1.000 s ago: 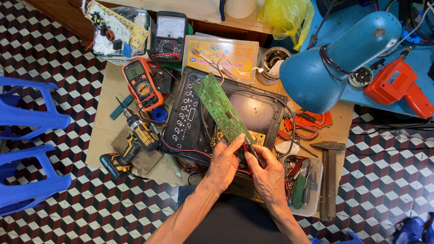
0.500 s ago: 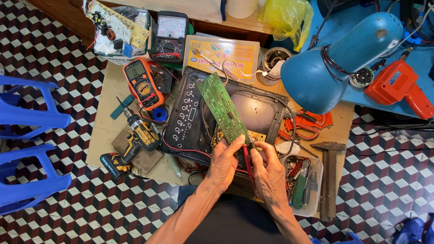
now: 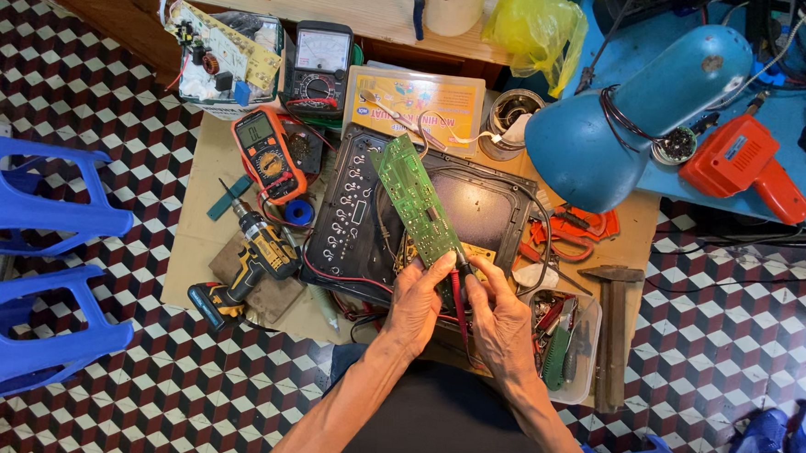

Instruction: The person uses a multimeter to test points on a green circuit board, then sprays the board with a cleaning aerosol. The person handles the circuit board and multimeter probes throughout.

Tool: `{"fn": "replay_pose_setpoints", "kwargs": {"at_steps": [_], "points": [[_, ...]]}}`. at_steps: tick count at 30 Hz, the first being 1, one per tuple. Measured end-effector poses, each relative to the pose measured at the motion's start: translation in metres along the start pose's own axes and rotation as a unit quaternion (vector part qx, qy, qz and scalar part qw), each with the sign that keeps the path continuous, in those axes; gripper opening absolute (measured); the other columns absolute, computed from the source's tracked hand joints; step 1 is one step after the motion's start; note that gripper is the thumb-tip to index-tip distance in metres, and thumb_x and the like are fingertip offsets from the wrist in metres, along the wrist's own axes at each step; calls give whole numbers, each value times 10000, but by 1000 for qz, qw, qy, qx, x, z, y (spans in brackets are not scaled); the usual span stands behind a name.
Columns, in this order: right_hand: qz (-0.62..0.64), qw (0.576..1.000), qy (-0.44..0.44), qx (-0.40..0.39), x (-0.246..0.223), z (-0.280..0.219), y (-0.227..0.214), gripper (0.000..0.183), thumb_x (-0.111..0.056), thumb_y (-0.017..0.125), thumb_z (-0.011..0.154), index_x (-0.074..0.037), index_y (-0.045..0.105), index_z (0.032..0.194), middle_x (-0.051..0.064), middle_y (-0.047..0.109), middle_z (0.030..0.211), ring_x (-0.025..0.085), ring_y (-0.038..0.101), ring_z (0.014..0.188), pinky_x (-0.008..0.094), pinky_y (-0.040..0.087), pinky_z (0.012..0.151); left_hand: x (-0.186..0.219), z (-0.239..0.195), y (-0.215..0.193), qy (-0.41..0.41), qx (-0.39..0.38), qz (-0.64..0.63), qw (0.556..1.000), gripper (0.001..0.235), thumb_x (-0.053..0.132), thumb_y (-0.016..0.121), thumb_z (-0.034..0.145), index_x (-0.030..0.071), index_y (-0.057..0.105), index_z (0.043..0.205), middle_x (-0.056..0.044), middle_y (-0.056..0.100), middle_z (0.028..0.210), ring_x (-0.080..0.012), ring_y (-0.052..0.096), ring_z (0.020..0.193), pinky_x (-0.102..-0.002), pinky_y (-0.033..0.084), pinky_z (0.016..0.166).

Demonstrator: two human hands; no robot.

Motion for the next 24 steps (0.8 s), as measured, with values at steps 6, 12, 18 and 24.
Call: {"fn": "replay_pose_setpoints", "kwargs": {"at_steps": [6,12,18,24], "points": [[0,1000,11,-7,3,1,0,367,-170,602,1003,-180,651,1366,-3,671,772,47,584,705,240,503,628,0,2,-4,-3,15,3,1000,271,170,722,950,59,672,1192,-12,699,1157,-107,584,1129,-276,425,1027],[-7,1000,13,-20,8,3,1,358,-191,600,997,-163,652,1350,-13,684,770,55,606,700,245,510,621,-1,2,-7,-4,14,10,1000,289,167,730,949,44,664,1202,-23,698,1152,-112,580,1133,-276,433,1027],[26,998,48,-37,21,4,2,359,-190,615,993,-148,660,1347,-7,648,742,49,511,590,231,440,525,0,-1,-11,-19,12,24,999,285,165,730,955,55,664,1210,-19,692,1146,-110,565,1102,-276,434,973],[74,995,54,-36,28,6,2,337,-180,653,1000,-144,708,1331,-20,563,728,33,437,582,213,351,487,-2,-1,-2,-42,-25,-12,999,242,189,732,958,39,671,1138,-50,708,1062,-175,629,980,-360,518,876]]}}
Point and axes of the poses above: each hand's wrist, its own z-axis towards the middle knuckle, its own y-axis out of the palm, x = y × z, the point moved 10 cm from there along z, towards the middle knuckle
